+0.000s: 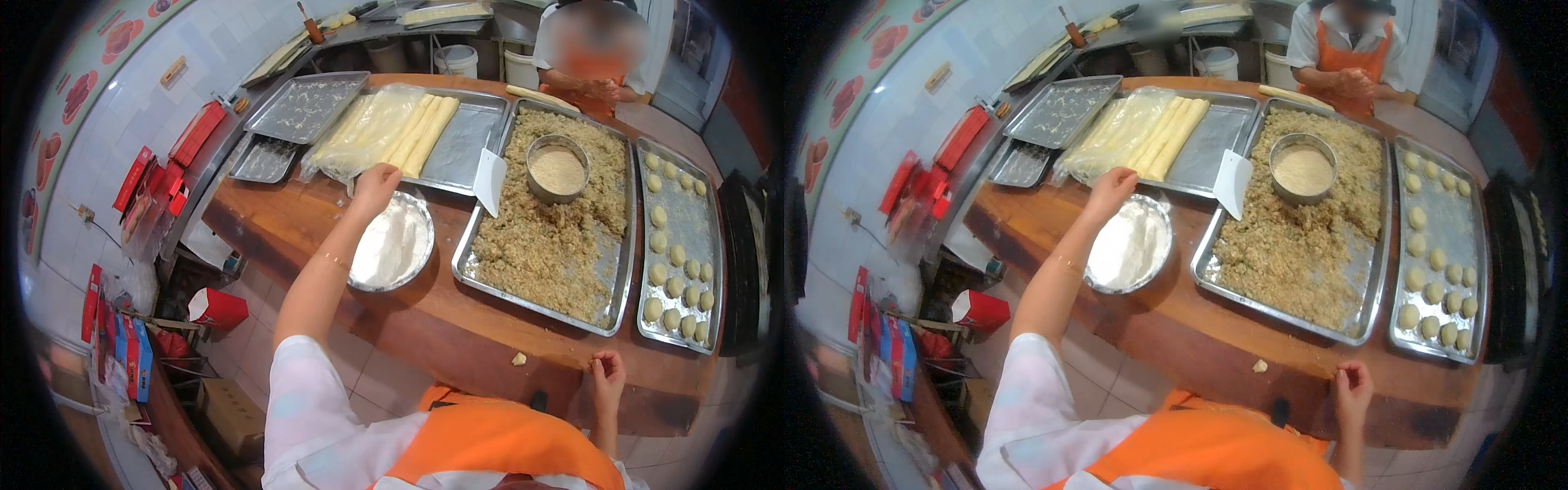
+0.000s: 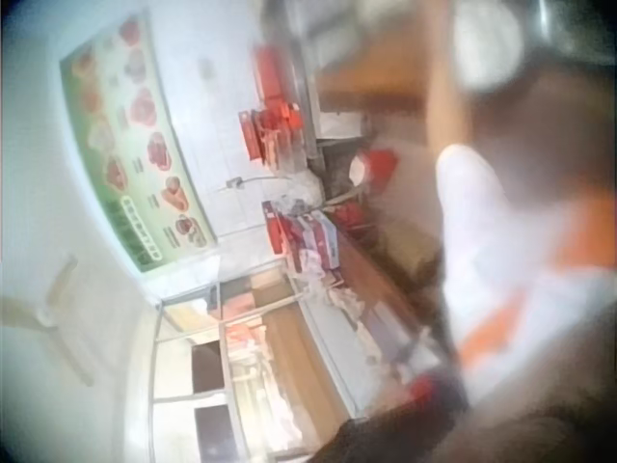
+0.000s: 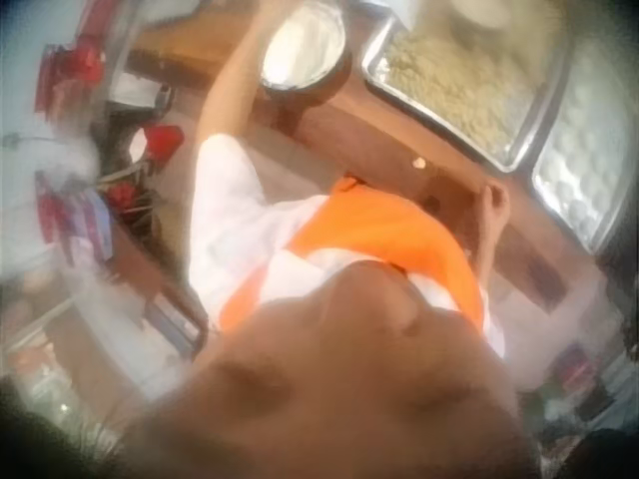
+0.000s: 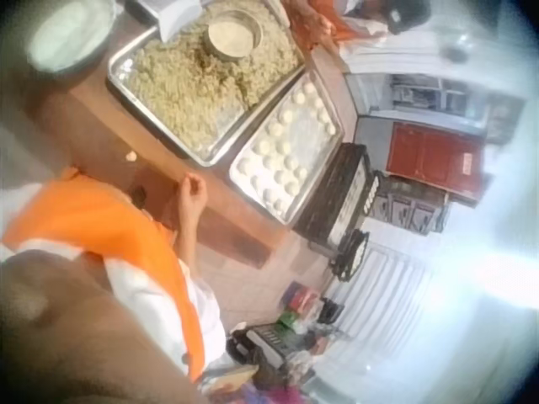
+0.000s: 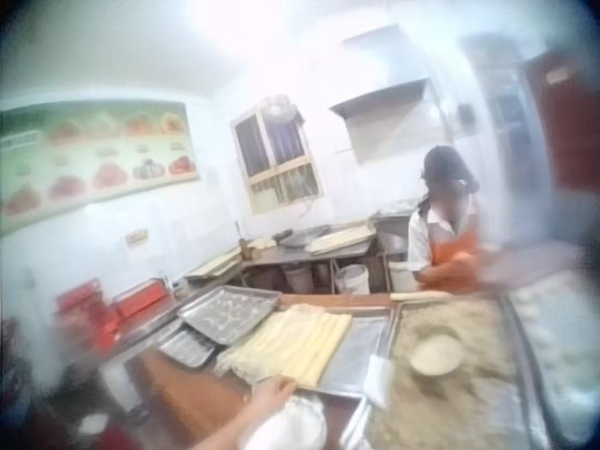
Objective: The person handles a long roll of dough on a wooden table, divides it into smaller pieces using a scraper, and then flattens the pieces by hand. They add filling from a metal tray to the dough, pinch the dough closed to form balls, and place them onto a metal baking tray.
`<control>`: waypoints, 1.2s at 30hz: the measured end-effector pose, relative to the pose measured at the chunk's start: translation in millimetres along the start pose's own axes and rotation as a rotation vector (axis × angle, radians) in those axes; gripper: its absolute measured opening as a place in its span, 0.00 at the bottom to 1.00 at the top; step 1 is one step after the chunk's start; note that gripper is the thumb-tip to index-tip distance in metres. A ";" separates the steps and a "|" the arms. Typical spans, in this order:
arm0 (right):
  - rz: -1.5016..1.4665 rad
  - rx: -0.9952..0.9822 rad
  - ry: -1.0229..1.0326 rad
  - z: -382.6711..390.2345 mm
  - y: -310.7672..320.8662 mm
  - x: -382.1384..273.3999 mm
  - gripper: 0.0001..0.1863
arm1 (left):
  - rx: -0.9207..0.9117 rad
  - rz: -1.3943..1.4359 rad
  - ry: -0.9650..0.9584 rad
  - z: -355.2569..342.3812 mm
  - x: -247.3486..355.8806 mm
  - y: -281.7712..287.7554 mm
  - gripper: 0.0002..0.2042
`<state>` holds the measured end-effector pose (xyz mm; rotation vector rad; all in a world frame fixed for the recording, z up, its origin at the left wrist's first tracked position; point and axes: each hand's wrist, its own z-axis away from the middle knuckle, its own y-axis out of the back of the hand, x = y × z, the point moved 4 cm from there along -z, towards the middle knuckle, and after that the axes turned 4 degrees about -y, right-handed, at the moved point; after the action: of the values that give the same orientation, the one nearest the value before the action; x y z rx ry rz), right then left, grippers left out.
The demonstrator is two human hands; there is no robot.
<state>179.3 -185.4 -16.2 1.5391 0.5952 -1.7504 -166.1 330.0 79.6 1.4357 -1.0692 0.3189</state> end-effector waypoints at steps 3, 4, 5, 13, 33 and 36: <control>0.030 0.016 -0.006 -6.4 -1.5 -7.8 0.04 | -0.052 -0.485 -0.027 -55.8 -10.3 -35.8 0.21; 0.017 0.030 -0.023 -8.5 -2.4 -11.3 0.04 | -0.065 -0.641 -0.040 -72.1 -11.3 -49.7 0.21; 0.004 0.043 -0.040 -10.3 -2.4 -13.5 0.04 | -0.144 -0.681 0.027 -82.7 -17.9 -63.2 0.23; -0.036 0.107 -0.124 -7.8 1.1 -5.9 0.04 | -0.097 -0.847 0.175 -123.9 -60.3 -107.5 0.16; 0.016 0.041 -0.210 -23.9 -5.2 -0.8 0.03 | -0.359 -0.547 0.327 -186.4 -40.7 -109.8 0.26; -0.004 0.093 -0.213 -20.5 -0.4 -4.4 0.03 | -0.163 -0.542 0.257 -211.3 -47.7 -132.9 0.28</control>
<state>192.4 -168.9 -15.7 1.3888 0.4159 -1.9377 -8.0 513.7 3.2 1.4312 -0.4600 0.0208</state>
